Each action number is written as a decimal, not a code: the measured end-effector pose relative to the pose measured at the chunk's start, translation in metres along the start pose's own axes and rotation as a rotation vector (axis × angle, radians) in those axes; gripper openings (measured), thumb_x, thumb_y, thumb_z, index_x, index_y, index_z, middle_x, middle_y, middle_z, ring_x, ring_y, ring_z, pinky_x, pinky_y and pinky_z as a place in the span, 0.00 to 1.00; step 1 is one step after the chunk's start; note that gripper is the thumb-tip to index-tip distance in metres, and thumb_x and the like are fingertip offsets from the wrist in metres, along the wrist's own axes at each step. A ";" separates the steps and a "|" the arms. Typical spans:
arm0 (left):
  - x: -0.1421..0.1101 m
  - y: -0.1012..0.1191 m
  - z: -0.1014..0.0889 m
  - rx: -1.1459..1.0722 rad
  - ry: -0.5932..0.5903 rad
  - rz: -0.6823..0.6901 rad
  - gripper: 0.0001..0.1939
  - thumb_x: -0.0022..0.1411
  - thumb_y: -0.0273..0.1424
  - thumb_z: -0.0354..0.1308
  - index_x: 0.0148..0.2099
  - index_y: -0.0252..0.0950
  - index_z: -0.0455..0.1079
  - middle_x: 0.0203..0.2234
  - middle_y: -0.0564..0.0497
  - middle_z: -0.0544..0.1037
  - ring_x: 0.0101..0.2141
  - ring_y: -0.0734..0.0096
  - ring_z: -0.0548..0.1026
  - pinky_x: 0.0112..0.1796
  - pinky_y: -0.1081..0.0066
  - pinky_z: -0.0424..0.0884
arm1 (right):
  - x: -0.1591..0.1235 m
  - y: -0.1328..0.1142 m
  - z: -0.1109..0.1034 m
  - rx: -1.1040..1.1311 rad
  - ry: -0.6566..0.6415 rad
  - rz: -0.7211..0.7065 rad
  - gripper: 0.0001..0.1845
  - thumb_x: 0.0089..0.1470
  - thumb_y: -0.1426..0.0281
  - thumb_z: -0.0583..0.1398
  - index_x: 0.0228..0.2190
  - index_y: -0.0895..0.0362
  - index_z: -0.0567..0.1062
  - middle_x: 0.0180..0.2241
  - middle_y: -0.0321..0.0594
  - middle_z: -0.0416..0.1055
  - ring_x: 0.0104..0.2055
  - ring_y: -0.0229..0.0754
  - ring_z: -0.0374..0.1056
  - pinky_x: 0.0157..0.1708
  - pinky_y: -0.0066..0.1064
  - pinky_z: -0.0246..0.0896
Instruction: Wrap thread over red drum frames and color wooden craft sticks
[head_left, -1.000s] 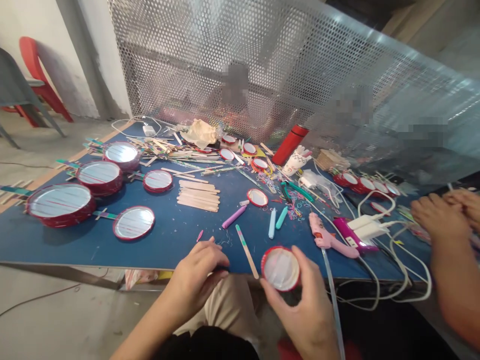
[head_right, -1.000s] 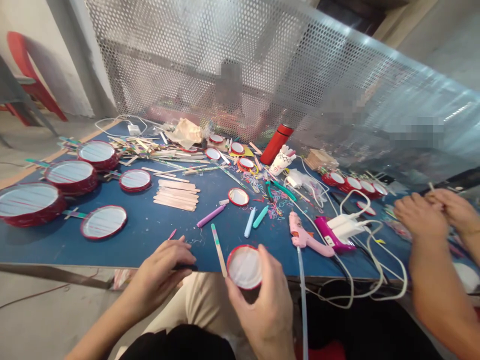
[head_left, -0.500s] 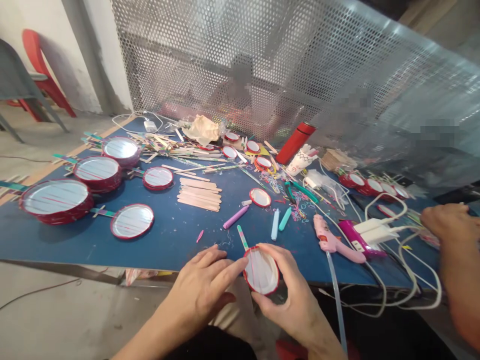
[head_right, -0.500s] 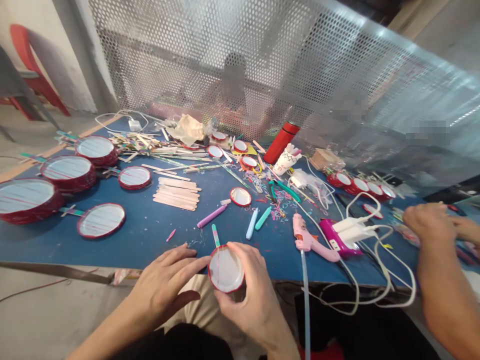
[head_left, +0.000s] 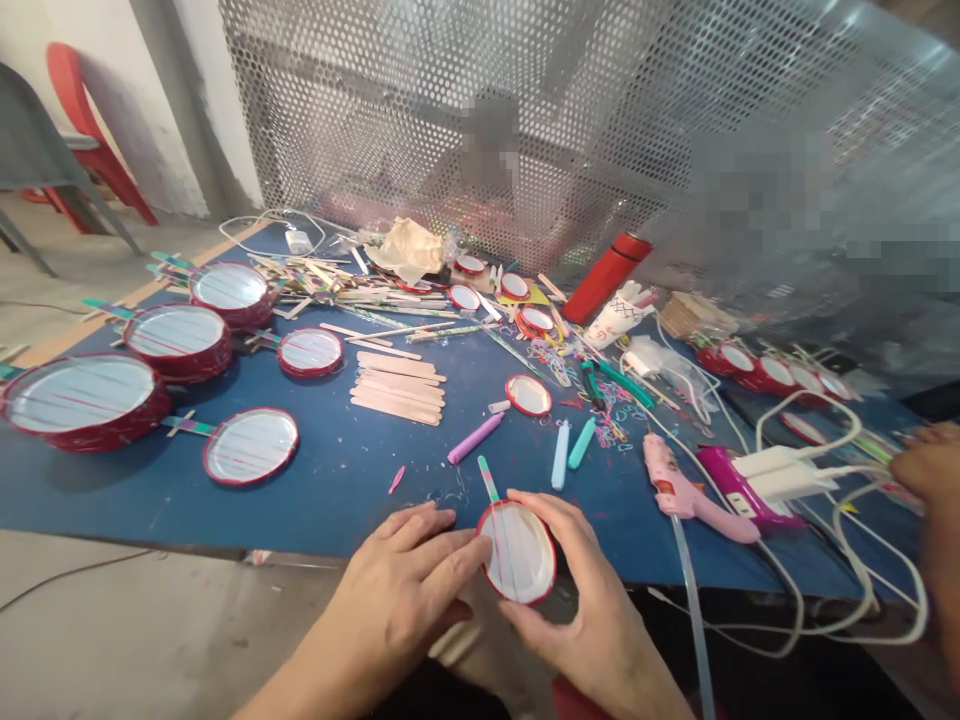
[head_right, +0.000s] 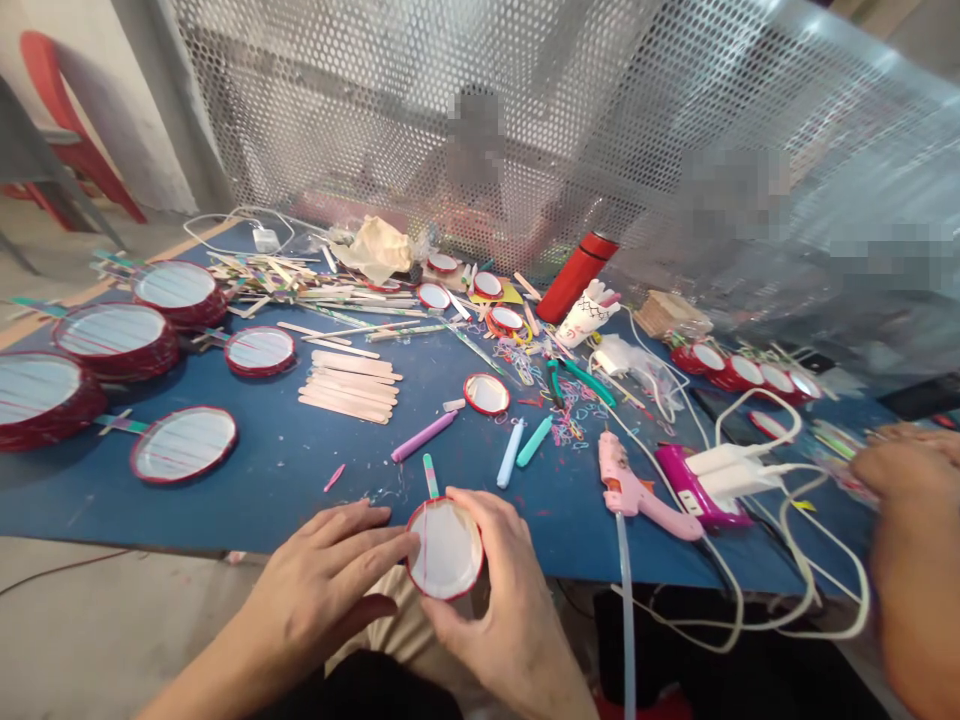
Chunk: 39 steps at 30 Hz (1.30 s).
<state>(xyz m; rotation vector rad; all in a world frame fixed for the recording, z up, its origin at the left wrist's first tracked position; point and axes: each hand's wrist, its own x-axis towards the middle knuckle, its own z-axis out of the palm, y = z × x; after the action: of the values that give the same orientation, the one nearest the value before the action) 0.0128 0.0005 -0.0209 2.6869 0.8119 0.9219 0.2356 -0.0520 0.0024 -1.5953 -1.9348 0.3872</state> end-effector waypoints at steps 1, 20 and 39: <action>0.000 0.000 0.000 -0.007 0.002 -0.005 0.16 0.71 0.36 0.56 0.58 0.39 0.68 0.47 0.49 0.83 0.48 0.57 0.79 0.49 0.58 0.73 | -0.001 0.001 -0.001 -0.003 -0.006 0.003 0.39 0.48 0.73 0.65 0.60 0.50 0.61 0.57 0.44 0.65 0.61 0.51 0.62 0.60 0.45 0.63; 0.007 -0.002 -0.005 -0.016 0.050 0.063 0.13 0.72 0.37 0.53 0.53 0.37 0.72 0.40 0.50 0.84 0.43 0.62 0.80 0.48 0.62 0.73 | 0.007 0.001 -0.002 -0.224 0.024 -0.149 0.36 0.50 0.68 0.63 0.60 0.58 0.62 0.55 0.51 0.72 0.58 0.53 0.69 0.52 0.46 0.71; 0.015 0.001 -0.010 -0.088 -0.054 -0.010 0.14 0.63 0.36 0.65 0.50 0.38 0.74 0.41 0.51 0.83 0.42 0.62 0.79 0.47 0.62 0.73 | 0.016 -0.003 -0.018 -0.352 -0.167 -0.210 0.36 0.48 0.72 0.63 0.59 0.58 0.64 0.59 0.49 0.70 0.62 0.55 0.66 0.48 0.45 0.72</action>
<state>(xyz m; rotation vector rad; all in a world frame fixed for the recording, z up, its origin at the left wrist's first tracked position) 0.0169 0.0082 -0.0056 2.6175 0.7549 0.8581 0.2428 -0.0403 0.0226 -1.5880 -2.3761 0.0981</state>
